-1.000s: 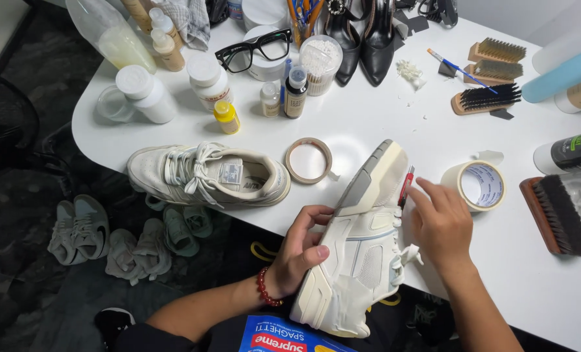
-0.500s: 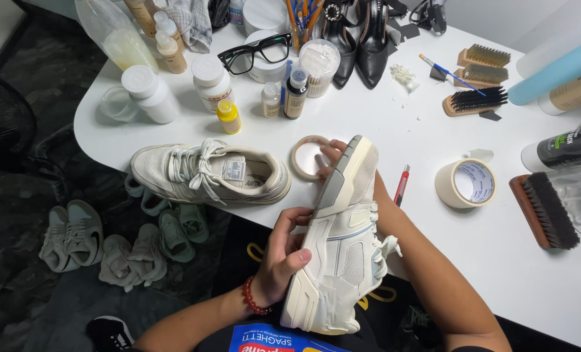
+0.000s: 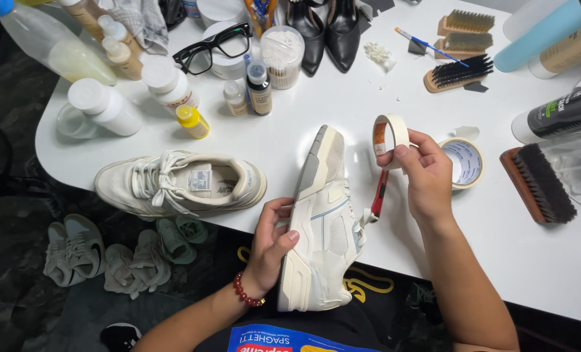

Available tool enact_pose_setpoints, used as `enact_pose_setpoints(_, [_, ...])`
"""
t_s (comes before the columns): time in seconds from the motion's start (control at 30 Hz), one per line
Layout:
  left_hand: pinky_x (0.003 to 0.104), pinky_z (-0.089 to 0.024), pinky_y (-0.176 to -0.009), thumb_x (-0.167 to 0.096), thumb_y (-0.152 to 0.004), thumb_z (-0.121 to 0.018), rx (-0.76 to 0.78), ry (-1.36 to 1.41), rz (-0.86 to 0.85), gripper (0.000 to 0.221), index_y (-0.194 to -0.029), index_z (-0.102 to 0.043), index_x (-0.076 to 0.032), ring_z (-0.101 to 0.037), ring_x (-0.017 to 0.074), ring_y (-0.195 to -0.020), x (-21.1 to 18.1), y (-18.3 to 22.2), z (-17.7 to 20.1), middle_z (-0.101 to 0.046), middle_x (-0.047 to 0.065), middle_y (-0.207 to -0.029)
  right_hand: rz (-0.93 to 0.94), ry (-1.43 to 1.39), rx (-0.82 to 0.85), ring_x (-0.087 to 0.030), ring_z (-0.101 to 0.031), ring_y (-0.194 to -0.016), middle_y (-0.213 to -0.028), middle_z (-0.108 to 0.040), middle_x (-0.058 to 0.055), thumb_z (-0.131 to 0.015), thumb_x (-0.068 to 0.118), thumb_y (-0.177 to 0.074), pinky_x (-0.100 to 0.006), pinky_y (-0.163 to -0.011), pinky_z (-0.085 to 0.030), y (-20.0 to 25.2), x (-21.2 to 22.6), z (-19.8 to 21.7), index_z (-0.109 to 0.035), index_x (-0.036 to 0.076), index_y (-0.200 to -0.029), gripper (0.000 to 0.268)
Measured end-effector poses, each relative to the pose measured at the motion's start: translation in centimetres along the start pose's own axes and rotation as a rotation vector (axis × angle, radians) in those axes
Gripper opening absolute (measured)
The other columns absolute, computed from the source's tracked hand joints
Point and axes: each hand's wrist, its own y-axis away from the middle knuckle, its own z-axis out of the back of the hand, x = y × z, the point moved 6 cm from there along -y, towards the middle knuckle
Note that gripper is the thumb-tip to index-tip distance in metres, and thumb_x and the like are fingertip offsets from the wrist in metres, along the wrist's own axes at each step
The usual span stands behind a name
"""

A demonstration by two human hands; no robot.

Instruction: Masking the edges of a sneaker with tape and a utility knife for repair or customization.

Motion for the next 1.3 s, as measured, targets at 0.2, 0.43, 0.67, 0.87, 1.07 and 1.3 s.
enact_pose_setpoints(0.2, [0.039,-0.051,-0.100,-0.031,-0.088,-0.061,-0.100,-0.021,0.051,0.073,-0.146,-0.032,0.002,-0.060,0.0276,-0.118,0.1,-1.0,-0.2,-0.050,0.022,-0.130,-0.098,-0.229,0.126,-0.020,-0.069,-0.099,-0.101,-0.072,-0.013,-0.057,0.014,-0.101,-0.038,-0.097,-0.054,0.8,-1.2,0.0,-0.055,-0.008,-0.136,0.041])
enact_pose_setpoints(0.43, [0.036,-0.056,-0.091,-0.033,-0.091,-0.057,-0.121,-0.464,0.116,0.076,-0.151,-0.025,0.001,-0.071,0.0264,-0.110,-3.2,-1.6,-1.1,-0.056,0.024,-0.134,-0.094,-0.220,0.131,-0.021,-0.068,-0.105,-0.109,-0.072,-0.014,-0.058,0.014,-0.099,-0.040,-0.103,-0.052,1.2,-0.3,0.9,-0.049,-0.009,-0.146,0.053])
enact_pose_setpoints(0.67, [0.045,-0.057,-0.078,-0.028,-0.093,-0.062,0.030,-1.093,0.055,0.062,-0.145,-0.045,0.003,-0.073,0.0379,-0.087,-7.8,-2.1,-3.5,-0.072,0.028,-0.095,-0.092,-0.225,0.250,-0.022,-0.063,-0.122,-0.126,-0.068,-0.015,-0.055,0.007,-0.083,-0.039,-0.112,-0.047,1.5,1.1,0.5,-0.037,-0.007,-0.158,0.078])
enact_pose_setpoints(0.87, [0.044,-0.057,-0.061,-0.026,-0.084,-0.064,0.034,-1.321,0.215,0.062,-0.140,-0.056,-0.004,-0.073,0.0331,-0.061,-8.6,-2.8,-3.4,-0.074,0.018,-0.074,-0.169,-0.089,0.208,-0.022,-0.065,-0.119,-0.126,-0.070,-0.018,-0.052,0.000,-0.094,-0.038,-0.105,-0.051,1.4,-0.1,0.7,-0.035,-0.005,-0.157,0.066])
enact_pose_setpoints(1.07, [0.040,-0.058,-0.064,-0.024,-0.081,-0.072,-0.051,-1.357,-0.144,0.051,-0.124,-0.066,0.002,-0.074,0.0314,-0.074,-11.2,-2.8,-4.1,-0.075,0.019,-0.090,-0.118,-0.042,0.237,-0.019,-0.067,-0.118,-0.124,-0.071,-0.017,-0.057,0.004,-0.099,-0.036,-0.105,-0.052,1.7,-0.9,0.3,-0.036,-0.006,-0.156,0.061])
enact_pose_setpoints(1.3, [0.035,-0.059,-0.074,-0.011,-0.078,-0.080,-0.076,-1.249,-0.511,0.038,-0.112,-0.070,0.002,-0.073,0.0275,-0.088,-13.1,-4.3,-5.8,-0.074,0.015,-0.098,-0.039,0.040,0.225,-0.017,-0.070,-0.107,-0.113,-0.074,-0.014,-0.063,0.005,-0.099,-0.034,-0.095,-0.056,1.9,-0.8,0.1,-0.055,-0.007,-0.141,0.045])
